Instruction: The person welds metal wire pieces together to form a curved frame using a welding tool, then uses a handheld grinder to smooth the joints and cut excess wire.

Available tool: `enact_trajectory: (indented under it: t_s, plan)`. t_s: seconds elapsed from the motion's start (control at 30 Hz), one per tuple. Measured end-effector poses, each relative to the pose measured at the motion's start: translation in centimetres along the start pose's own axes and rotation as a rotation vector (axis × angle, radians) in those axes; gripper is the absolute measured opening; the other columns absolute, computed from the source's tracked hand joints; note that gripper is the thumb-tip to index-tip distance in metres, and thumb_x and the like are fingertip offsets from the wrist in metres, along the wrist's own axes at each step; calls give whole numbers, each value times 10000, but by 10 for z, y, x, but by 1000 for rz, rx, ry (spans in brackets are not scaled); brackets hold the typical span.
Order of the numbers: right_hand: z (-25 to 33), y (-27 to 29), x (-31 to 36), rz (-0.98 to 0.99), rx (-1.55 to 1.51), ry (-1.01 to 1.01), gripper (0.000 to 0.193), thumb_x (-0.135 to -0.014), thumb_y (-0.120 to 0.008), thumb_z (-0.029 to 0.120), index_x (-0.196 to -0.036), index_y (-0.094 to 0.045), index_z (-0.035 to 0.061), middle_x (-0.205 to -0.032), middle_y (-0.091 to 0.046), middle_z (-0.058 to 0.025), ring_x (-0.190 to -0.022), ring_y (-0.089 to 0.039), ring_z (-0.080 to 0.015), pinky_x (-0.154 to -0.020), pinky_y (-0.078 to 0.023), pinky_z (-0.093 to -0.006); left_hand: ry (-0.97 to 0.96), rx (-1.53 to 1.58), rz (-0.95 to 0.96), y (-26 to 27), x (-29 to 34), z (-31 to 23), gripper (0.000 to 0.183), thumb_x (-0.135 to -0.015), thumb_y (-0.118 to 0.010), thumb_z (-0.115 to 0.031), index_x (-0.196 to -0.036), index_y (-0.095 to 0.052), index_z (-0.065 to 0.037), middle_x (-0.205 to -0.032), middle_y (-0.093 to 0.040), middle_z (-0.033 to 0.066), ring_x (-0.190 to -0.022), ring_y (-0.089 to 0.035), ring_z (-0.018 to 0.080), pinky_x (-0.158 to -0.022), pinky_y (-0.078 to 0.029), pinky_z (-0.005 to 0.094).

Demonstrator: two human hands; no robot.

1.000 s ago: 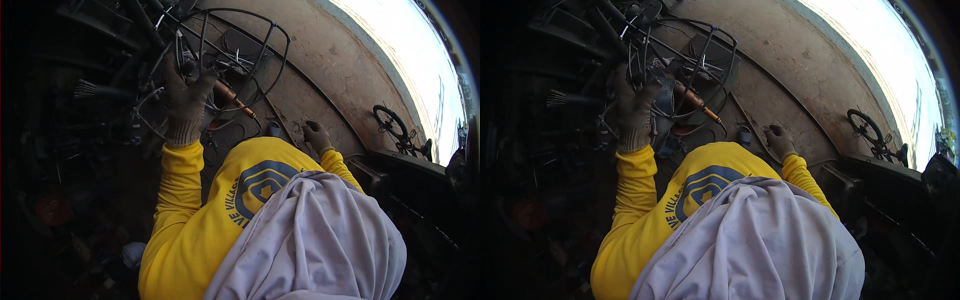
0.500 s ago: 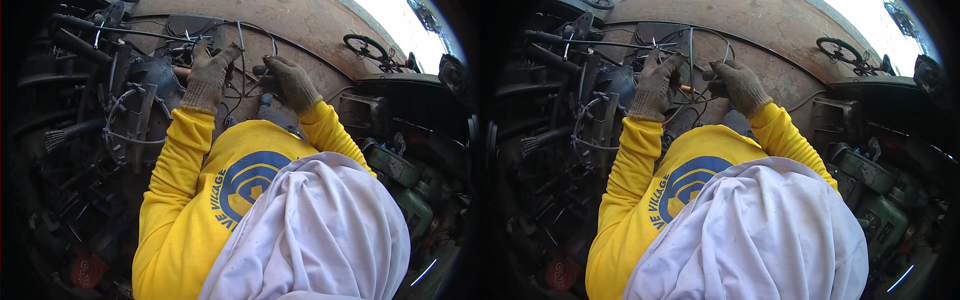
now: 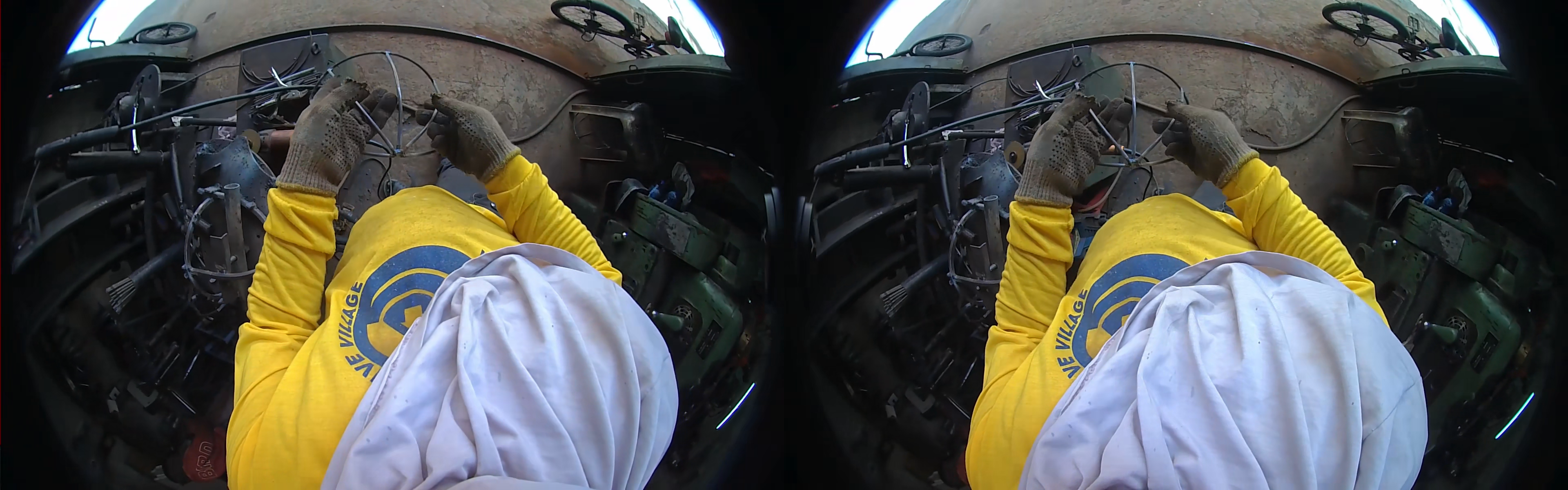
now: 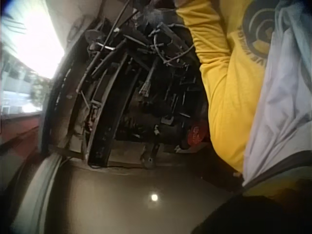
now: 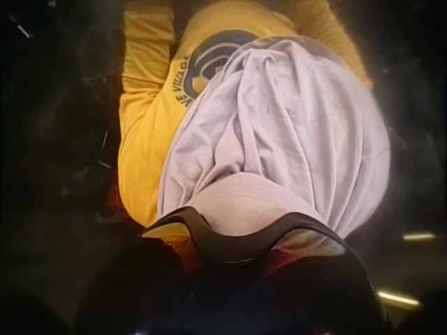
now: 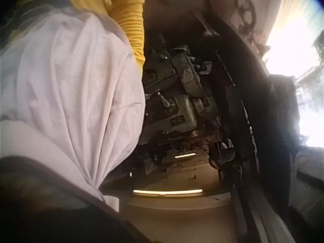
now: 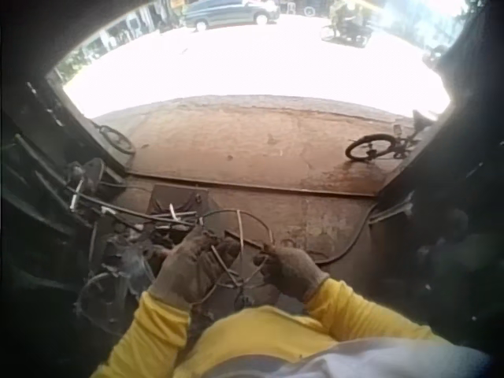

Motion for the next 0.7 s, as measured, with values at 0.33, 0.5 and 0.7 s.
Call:
enact_trajectory:
  t_s: [0.33,0.5,0.7]
  plan:
    - [62,13,38,21,240,472,409,-1042,-587,288,-1378,-561,55,-941,-714,-136,-688,-658,-157,-601,-561,-296,-38,203,80,-55,-13,-5,427,-1056,-480,-80,-1479,-431,-44,-1343,-594,248,-1255,-606,393,-1123,-478,535]
    - [74,18,50,-5,263,537,395,-1050,-564,257,-1387,-552,52,-921,-714,-132,-675,-657,-151,-588,-558,-287,-94,-23,92,-80,-7,-18,417,-1032,-520,-44,-1444,-461,-29,-1306,-631,210,-1148,-680,332,-981,-595,441]
    - [94,6,80,75,276,845,388,-1063,-513,197,-1422,-520,50,-892,-705,-104,-644,-638,-124,-565,-540,-258,-683,-683,-287,-62,22,-42,503,-961,-659,4,-1419,-450,-23,-1168,-684,163,-1026,-696,197,-859,-598,330]
Point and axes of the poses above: each hand's wrist, its own x-axis away from the middle knuckle, its own y-axis out of the back of the hand, z = x × y, the point moved 6 cm from there along -x, towards the middle knuckle
